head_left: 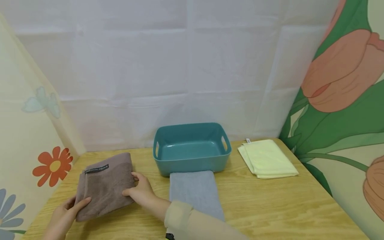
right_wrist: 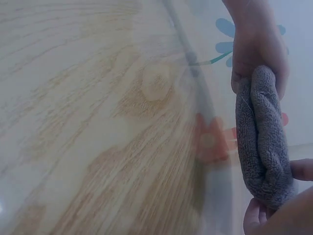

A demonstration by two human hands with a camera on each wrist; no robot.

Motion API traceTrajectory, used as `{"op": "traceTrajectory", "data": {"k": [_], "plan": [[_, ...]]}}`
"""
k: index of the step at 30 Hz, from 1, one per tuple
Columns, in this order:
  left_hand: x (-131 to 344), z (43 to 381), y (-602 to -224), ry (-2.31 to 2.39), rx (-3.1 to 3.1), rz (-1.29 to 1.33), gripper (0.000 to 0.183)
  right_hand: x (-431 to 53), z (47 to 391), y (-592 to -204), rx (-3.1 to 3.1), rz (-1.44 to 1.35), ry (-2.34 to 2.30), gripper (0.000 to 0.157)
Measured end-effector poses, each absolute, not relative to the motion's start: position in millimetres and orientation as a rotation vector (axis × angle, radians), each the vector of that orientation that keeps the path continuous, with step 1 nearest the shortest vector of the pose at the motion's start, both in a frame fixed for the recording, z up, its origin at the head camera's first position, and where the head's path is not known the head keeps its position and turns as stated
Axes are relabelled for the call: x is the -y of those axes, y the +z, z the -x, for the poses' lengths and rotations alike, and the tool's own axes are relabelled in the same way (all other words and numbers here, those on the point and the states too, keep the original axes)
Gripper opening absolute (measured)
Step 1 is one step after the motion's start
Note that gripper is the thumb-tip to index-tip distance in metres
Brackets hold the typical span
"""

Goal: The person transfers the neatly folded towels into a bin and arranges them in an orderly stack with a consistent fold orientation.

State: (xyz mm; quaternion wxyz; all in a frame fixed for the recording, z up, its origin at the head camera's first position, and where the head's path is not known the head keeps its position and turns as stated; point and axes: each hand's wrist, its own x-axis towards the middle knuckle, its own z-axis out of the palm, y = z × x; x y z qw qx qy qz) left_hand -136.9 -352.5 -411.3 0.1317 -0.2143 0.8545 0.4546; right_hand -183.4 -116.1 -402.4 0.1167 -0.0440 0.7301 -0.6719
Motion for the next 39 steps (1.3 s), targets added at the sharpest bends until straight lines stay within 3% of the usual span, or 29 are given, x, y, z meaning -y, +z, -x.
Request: {"op": "traceTrajectory", "data": {"k": [39], "plan": [[314, 117, -382, 1.364, -2.574, 0.526, 0.092, 53, 162, -378, -2.216, 0.476, -1.819, 0.064]]}}
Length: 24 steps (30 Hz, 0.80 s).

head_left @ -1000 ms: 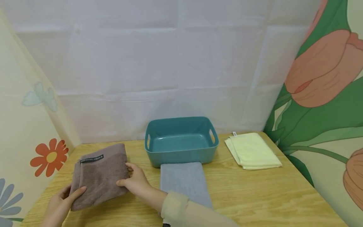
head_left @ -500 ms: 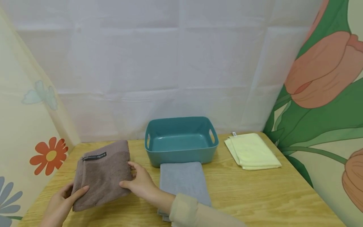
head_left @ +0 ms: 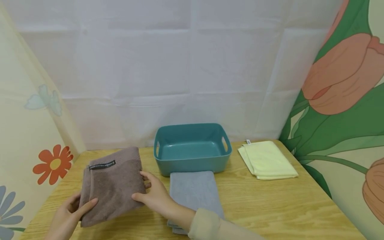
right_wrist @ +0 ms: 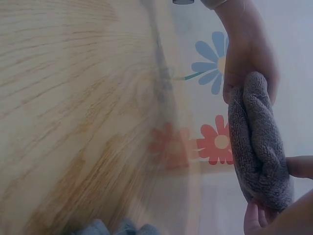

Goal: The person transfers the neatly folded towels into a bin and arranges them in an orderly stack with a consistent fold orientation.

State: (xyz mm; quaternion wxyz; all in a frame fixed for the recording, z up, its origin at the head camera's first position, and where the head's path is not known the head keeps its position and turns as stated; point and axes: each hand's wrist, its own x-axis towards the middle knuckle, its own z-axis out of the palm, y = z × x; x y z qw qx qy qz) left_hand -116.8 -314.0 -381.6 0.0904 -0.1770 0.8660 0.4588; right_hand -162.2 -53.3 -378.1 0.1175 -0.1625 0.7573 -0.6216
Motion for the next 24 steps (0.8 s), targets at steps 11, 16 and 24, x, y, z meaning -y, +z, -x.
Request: {"op": "traceTrajectory", "data": {"k": [11, 16, 24], "plan": [[303, 111, -380, 1.487, -2.544, 0.546, 0.088, 42, 153, -382, -2.115, 0.454, -1.939, 0.065], [301, 110, -383, 1.545, -2.512, 0.541, 0.086, 37, 150, -381, -2.106, 0.469, -1.959, 0.065], [297, 107, -386, 1.641, -2.453, 0.551, 0.088, 30, 147, -383, -2.055, 0.501, -2.007, 0.063]]}}
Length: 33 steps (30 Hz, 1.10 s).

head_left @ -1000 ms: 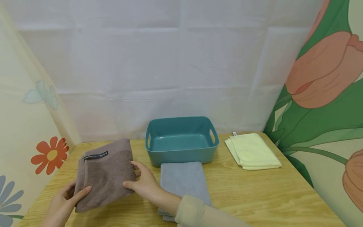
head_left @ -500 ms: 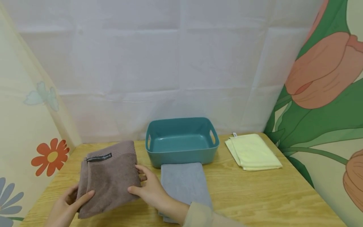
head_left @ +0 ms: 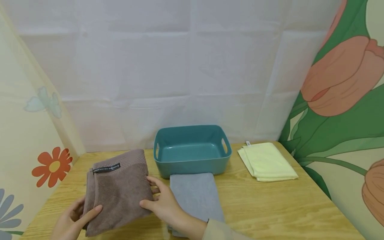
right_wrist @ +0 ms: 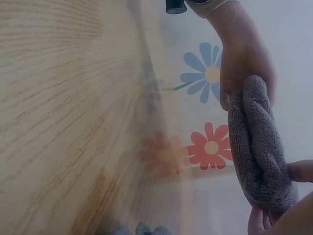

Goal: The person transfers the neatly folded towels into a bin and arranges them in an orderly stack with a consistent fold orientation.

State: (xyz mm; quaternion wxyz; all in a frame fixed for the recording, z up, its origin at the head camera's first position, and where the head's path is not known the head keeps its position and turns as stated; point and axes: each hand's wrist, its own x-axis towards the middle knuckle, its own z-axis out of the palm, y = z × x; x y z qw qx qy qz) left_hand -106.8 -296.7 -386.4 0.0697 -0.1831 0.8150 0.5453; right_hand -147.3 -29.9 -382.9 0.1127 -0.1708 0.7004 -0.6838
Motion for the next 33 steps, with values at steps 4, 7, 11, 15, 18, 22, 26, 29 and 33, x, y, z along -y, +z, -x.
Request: {"op": "traceTrajectory", "data": {"k": [4, 7, 11, 15, 18, 22, 26, 29, 33], "plan": [[293, 105, -387, 1.702, -2.421, 0.558, 0.089, 25, 143, -383, -2.040, 0.490, -2.026, 0.063], [290, 104, -388, 1.727, -2.416, 0.551, 0.088, 22, 141, -384, -2.046, 0.469, -2.035, 0.063], [287, 102, -389, 1.736, -2.423, 0.564, 0.087, 20, 137, -385, -2.033, 0.454, -2.058, 0.063], [283, 101, -391, 1.744, -2.425, 0.568, 0.087, 16, 134, -385, -2.014, 0.446, -2.081, 0.063], [279, 99, -391, 1.756, -2.420, 0.565, 0.087, 12, 132, -384, -2.007, 0.448, -2.093, 0.063], [273, 98, -390, 1.749, -2.430, 0.561, 0.087, 7, 130, -385, -2.023, 0.470, -2.100, 0.064], [266, 96, -386, 1.740, -2.445, 0.538, 0.084, 0, 129, -386, -2.031, 0.480, -2.088, 0.064], [259, 95, -384, 1.737, -2.447, 0.536, 0.083, -5, 129, -387, -2.024, 0.473, -2.074, 0.064], [251, 94, -380, 1.714, -2.459, 0.525, 0.084, -12, 127, -388, -2.027, 0.472, -2.067, 0.064]]}}
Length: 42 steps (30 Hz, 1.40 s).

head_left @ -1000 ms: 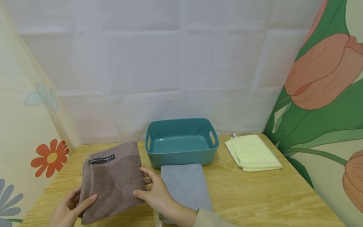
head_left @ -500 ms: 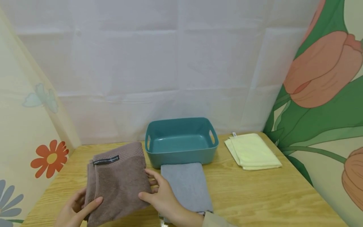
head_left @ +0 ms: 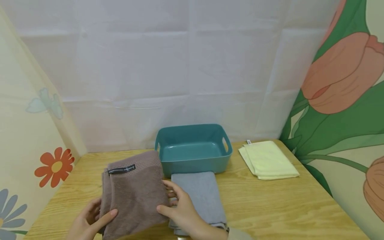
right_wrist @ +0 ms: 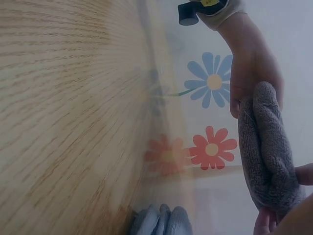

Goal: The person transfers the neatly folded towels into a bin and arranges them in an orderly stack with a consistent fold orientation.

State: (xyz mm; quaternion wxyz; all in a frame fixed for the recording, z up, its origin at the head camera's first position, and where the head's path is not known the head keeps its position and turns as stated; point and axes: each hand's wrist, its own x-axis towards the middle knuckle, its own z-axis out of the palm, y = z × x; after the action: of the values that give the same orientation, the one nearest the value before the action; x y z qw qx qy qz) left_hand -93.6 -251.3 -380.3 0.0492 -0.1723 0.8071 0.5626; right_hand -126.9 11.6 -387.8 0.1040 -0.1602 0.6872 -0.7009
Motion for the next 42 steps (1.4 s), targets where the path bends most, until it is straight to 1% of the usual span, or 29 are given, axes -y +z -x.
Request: {"op": "traceTrajectory", "data": {"k": [8, 14, 24, 42], "plan": [[241, 93, -379, 1.698, -2.489, 0.478, 0.079, -24, 125, -386, -2.021, 0.490, -2.049, 0.065], [232, 94, -380, 1.694, -2.491, 0.434, 0.080, -33, 122, -387, -2.063, 0.507, -2.058, 0.065], [218, 92, -385, 1.782, -2.484, 0.361, 0.068, -50, 119, -389, -2.000, 0.467, -2.078, 0.066], [195, 89, -388, 1.888, -2.468, 0.238, 0.058, -73, 110, -395, -2.001, 0.418, -2.099, 0.068]]}}
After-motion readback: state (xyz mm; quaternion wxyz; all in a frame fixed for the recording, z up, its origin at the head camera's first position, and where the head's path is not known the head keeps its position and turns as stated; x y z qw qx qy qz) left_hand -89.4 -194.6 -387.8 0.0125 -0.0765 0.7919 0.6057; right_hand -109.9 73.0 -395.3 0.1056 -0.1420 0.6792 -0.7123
